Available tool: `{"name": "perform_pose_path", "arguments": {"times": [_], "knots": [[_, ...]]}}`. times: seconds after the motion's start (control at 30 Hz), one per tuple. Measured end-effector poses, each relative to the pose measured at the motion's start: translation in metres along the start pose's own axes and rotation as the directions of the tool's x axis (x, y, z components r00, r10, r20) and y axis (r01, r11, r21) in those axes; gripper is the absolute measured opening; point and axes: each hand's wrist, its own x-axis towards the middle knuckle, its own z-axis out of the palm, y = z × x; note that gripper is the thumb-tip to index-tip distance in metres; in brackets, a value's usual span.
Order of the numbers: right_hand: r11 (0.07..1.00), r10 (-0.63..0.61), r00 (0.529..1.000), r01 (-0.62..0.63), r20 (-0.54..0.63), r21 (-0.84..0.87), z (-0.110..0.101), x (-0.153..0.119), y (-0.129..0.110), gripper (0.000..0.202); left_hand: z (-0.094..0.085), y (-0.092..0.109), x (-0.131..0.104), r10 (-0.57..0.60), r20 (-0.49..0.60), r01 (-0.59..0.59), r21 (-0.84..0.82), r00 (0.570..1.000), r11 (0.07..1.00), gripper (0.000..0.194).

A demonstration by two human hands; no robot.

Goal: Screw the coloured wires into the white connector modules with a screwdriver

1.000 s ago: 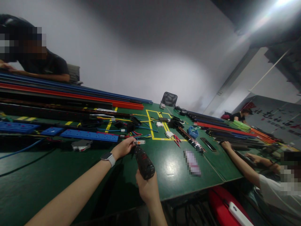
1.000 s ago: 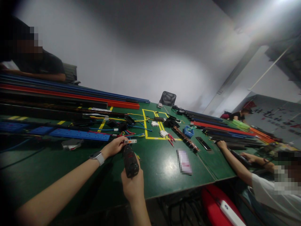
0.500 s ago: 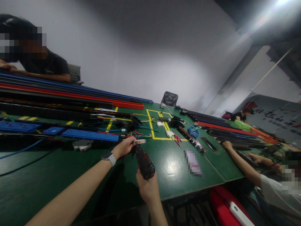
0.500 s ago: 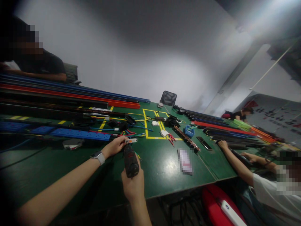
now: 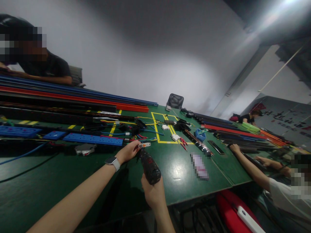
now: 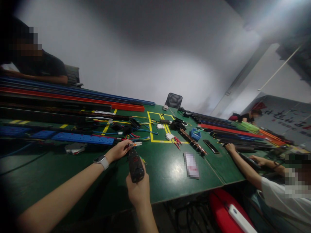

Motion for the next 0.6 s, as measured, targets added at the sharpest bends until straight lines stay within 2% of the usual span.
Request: {"name": "perform_pose_path", "arguments": {"times": [0.23, 0.6], "knots": [[1.000, -0.010, 1.000, 0.010, 0.016, -0.019, -0.0024, 0.0028, 0.0080, 0.019, -0.0007, 0.0017, -0.0001, -0.006, -0.015, 0.006, -0.007, 1.000, 1.000, 0.017], [1.000, -0.016, 1.000, 0.016, -0.008, -0.027, 0.0005, 0.0001, 0.0043, 0.028, 0.0006, -0.0012, -0.0001, -0.014, 0.001, 0.014, -0.039, 1.000, 0.999, 0.019]]}}
